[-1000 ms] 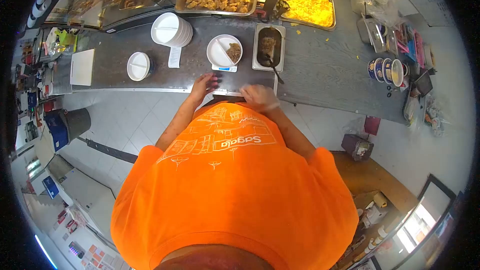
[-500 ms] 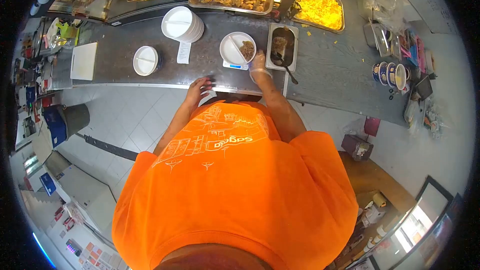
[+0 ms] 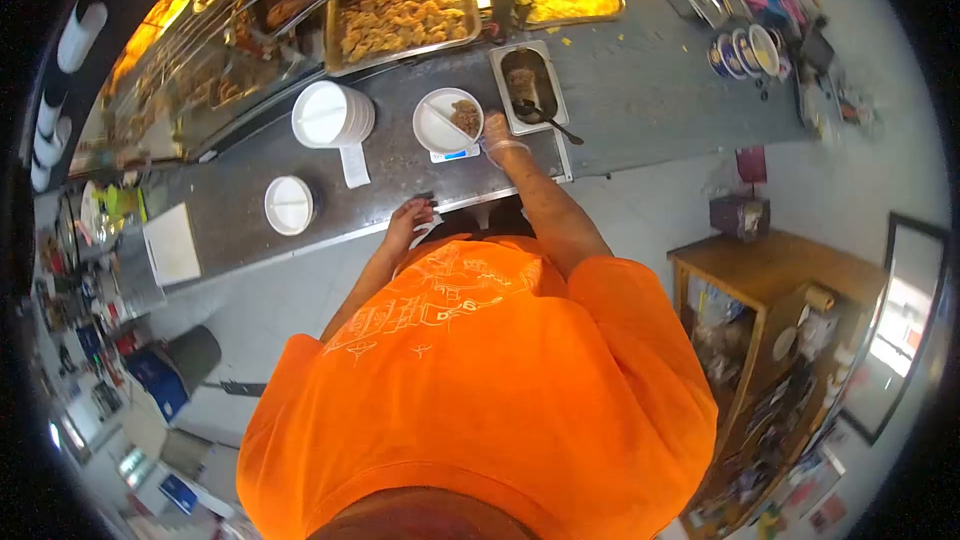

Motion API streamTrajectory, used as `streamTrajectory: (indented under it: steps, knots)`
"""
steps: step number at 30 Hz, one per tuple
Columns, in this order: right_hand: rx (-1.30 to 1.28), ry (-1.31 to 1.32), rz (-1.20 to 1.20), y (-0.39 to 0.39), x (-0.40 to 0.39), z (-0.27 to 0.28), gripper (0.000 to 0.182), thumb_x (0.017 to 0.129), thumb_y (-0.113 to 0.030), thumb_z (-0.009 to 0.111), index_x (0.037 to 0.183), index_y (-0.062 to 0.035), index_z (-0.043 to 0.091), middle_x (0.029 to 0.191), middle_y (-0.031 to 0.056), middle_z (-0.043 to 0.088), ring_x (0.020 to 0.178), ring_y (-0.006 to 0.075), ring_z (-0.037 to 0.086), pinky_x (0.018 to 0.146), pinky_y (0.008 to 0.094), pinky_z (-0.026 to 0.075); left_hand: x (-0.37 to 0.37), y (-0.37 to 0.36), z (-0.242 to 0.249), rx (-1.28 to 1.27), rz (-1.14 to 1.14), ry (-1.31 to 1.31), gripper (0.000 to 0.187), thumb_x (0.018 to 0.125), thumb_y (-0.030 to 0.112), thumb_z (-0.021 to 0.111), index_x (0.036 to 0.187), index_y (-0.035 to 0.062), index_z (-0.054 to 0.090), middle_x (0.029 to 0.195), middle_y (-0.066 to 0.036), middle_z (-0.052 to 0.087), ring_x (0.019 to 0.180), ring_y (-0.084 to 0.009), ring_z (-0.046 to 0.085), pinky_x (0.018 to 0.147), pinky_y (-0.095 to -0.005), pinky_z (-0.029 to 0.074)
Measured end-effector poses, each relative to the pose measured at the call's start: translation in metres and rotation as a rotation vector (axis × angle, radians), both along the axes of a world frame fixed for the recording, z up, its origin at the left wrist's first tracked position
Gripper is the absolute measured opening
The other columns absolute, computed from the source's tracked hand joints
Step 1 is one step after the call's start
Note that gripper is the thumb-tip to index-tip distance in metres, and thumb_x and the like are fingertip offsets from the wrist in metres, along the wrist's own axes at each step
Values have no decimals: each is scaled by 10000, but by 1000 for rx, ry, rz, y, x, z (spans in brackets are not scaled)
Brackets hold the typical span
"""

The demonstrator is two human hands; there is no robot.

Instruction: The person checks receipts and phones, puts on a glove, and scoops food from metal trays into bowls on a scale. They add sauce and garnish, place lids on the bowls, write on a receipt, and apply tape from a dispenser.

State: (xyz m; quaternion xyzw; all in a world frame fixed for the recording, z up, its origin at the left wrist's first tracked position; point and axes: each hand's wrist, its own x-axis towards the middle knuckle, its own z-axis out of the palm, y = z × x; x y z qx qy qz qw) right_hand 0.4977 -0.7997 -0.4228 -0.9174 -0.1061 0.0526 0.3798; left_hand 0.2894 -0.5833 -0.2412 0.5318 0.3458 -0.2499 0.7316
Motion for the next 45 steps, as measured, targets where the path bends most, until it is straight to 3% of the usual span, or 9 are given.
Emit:
streamTrajectory:
  steps: [8,20,25,27,28,31,37,42,45]
  knots:
    - [-285,-142,64,-58,-106,195,140,795,-159,570,909,-77,559,906,158,603,872,331,581,758,428,480,3,-15,-7,0,-260,45,233,889,312,562,1040,134,565,949,-21,604,855,-141,574,668,-292,450]
    - [-508,-523,-1440,-572,-139,295,182,776,-114,625,955,-105,656,800,87,635,725,267,623,695,379,504,15,-104,-29,111,-425,103,264,909,287,549,1065,74,557,947,-56,602,768,-137,582,632,-264,481]
    - [1370,-683,-1819,-652,-149,212,280,839,-77,529,1114,-64,578,928,66,578,735,209,560,646,357,479,10,-124,-41,119,-360,63,255,892,289,580,1037,79,564,931,-37,602,753,-124,583,555,-252,455]
    - [721,-587,-1772,-608,-148,164,220,844,-116,518,1044,-41,570,867,78,565,668,206,548,566,352,463,-2,-126,-40,159,-242,-21,244,891,276,581,1025,72,571,912,-45,605,749,-130,589,553,-233,450]
    - [1646,-855,-1558,-598,-162,124,105,807,-90,543,894,-46,584,758,81,563,519,202,505,471,332,437,-8,-120,-50,168,-189,45,213,887,250,581,1017,81,582,901,-49,611,760,-136,595,559,-236,456]
    - [993,-258,-2126,-506,-141,109,94,739,-84,643,824,-68,605,682,74,599,446,182,545,392,287,419,-39,-89,-90,245,-197,-199,200,875,220,591,1020,82,589,901,-46,615,776,-139,597,572,-262,467]
    - [1420,-374,-1210,-446,-59,149,190,804,-85,682,963,-66,578,815,35,609,628,97,557,516,220,474,-71,-78,-53,296,119,149,236,870,255,579,1049,102,577,908,-23,622,793,-131,598,604,-266,457]
    - [757,-269,-877,-272,40,331,143,817,-106,682,943,-63,631,832,38,638,669,110,578,594,230,481,-83,-55,-62,330,228,113,208,883,246,541,1035,113,587,924,-30,635,791,-140,606,627,-280,457]
    - [479,-495,40,-140,49,377,175,830,-109,658,995,-52,646,899,74,669,776,171,623,718,292,498,-83,-37,-59,335,257,106,230,881,224,508,1074,121,577,941,-25,627,842,-153,607,672,-296,459]
